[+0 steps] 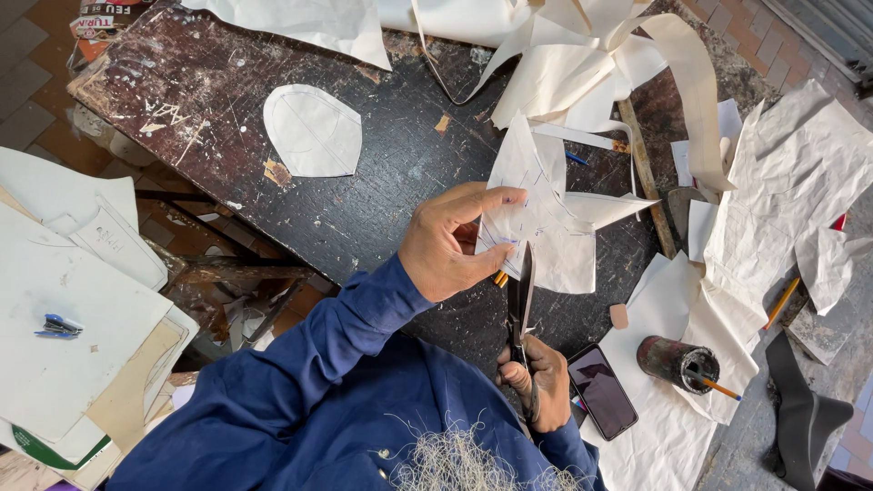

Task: The person traces a curved pattern onto a sheet of paper using a pencil, then uses scissors to cut along the drawn lines. The person folds the paper to align edges and continues cutting to produce a shaped paper pattern.

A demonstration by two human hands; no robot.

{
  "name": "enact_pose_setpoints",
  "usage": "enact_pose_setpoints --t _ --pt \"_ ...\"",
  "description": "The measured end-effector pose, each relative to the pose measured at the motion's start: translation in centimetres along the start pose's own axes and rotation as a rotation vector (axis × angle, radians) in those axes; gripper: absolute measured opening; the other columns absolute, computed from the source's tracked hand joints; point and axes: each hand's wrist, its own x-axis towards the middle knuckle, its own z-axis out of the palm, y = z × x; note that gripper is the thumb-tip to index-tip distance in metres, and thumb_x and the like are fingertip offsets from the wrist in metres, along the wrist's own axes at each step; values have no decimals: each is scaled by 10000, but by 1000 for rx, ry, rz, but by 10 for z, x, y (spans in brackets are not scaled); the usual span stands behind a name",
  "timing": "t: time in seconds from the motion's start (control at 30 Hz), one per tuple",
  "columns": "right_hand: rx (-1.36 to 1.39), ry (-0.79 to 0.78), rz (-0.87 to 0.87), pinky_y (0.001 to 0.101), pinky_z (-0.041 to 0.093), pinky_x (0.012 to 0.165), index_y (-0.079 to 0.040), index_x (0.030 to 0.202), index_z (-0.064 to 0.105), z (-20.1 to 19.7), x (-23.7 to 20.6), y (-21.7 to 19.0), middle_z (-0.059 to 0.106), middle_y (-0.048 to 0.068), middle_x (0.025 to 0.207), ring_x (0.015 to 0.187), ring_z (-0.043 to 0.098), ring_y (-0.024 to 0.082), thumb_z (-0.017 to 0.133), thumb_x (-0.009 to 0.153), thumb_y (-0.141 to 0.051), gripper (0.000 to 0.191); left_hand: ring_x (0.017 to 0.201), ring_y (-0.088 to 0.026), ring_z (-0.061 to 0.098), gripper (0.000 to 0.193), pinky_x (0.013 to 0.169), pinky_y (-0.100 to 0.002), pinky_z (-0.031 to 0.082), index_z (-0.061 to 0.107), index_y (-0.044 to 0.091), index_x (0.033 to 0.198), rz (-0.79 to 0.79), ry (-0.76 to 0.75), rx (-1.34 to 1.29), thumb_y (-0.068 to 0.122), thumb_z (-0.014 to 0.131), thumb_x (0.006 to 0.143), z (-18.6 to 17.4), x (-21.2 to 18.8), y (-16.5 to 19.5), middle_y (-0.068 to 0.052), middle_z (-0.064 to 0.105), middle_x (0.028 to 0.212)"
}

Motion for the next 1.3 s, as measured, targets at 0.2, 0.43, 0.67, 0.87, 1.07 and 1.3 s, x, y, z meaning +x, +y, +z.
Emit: enact_pose_setpoints --t 0.2,0.43,0.67,0.87,1.07,1.3 --pt "-5 14 -10 261 532 559 -8 842 678 1 4 2 664 48 647 599 678 130 760 714 -671 681 1157 -201 729 557 880 -285 613 606 54 1373 15 26 68 -81 768 857 2 1 -4 -114 632 1329" --pt "-43 20 -21 261 528 555 -10 834 677 2 6 0 666 48 629 587 673 128 744 734 -671 672 1130 -190 741 545 852 -272 621 614 57 1364 21 42 61 -74 775 860 3 1 -8 -115 643 1317" --pt "-86 16 -34 269 539 539 -16 817 679 0 10 -2 664 43 622 571 677 129 724 769 -658 646 1070 -158 754 549 786 -240 622 622 61 1359 15 64 97 -59 792 851 2 2 -9 -111 656 1298" --pt "-112 29 -55 271 534 528 -21 803 685 0 9 -3 658 37 629 567 670 124 719 783 -641 621 1084 -158 743 542 817 -247 617 620 55 1363 13 60 53 -68 784 861 3 2 -11 -108 655 1298" --pt "-146 47 -101 271 494 514 -25 775 680 2 8 -6 632 34 623 555 613 116 721 830 -597 576 1106 -163 740 530 847 -252 620 621 47 1361 23 60 29 -78 771 868 3 0 -13 -108 645 1295" --pt "-119 57 -82 270 496 482 -36 748 658 5 7 -9 626 26 580 513 626 114 719 838 -575 550 1066 -150 753 536 794 -231 620 624 55 1359 10 59 63 -69 773 859 4 1 -13 -104 654 1289"
